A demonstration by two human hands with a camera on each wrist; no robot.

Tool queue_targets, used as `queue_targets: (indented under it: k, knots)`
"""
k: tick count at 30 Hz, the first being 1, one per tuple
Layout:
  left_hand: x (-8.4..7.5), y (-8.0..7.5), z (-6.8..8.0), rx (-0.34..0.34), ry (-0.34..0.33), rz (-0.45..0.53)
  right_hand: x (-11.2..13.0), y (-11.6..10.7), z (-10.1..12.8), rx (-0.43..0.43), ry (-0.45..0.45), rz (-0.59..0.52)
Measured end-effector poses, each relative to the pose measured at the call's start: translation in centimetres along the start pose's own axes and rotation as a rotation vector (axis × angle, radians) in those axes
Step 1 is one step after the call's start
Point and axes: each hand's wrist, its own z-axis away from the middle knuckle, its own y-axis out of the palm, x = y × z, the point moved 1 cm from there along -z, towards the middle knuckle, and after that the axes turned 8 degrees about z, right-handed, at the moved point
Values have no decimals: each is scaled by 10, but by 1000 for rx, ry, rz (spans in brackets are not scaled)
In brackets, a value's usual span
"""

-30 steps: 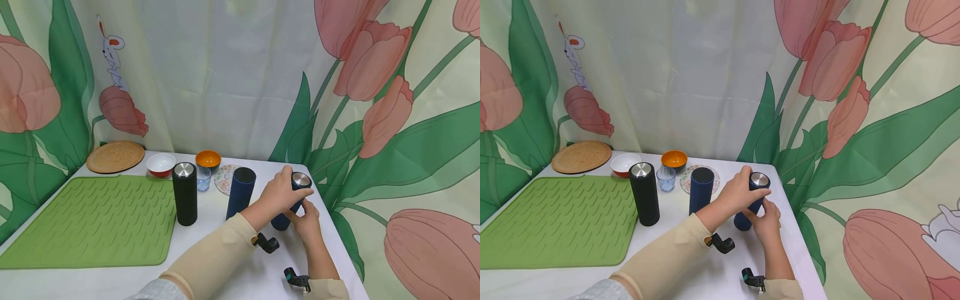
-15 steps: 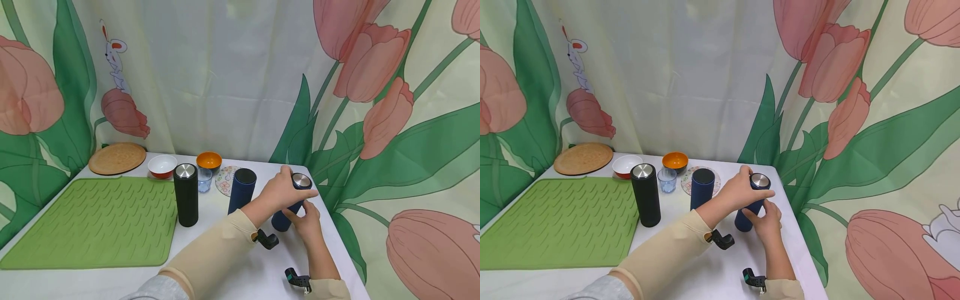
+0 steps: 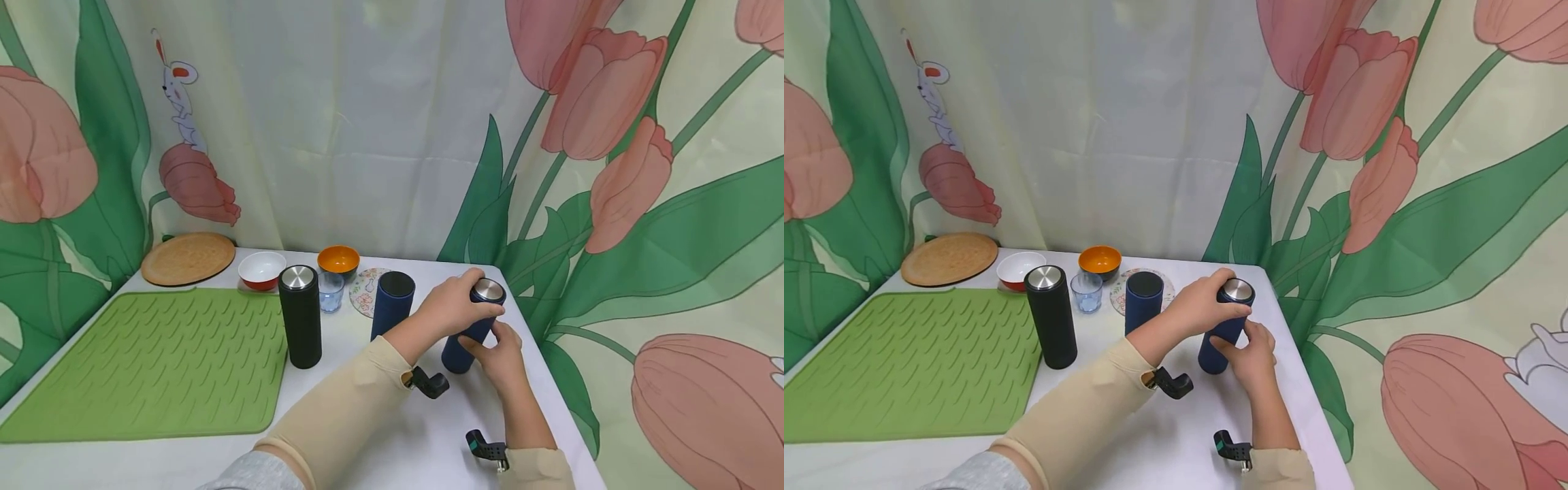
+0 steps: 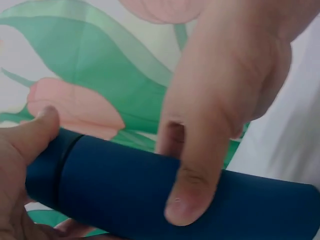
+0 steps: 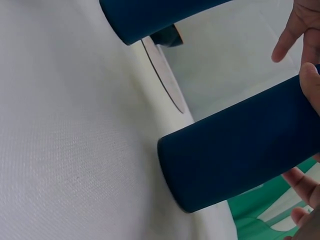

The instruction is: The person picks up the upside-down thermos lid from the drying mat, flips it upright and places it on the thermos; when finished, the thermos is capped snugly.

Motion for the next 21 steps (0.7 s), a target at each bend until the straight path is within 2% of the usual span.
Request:
queue_targets:
  k: [3,5,9,12,17,21]
  knots:
    - [0,-5,-1,27,2,10,2,-1,-1,14,-3,9]
    - [-2,-5,-1,22,-14,15,3,-2,-1,20,0,16]
    - [-8,4,1,-54,-118,52,2,-3,0,14,0,27]
    - [-13,14,0,-125,-168,28,2,-4,1,6,-7,22]
    - [-18,19,0,-155,-117,-112,2,-3,2,14,8,8]
    - [-15,14,0,-105,-57,-129,3,-2,2,7,8,21]
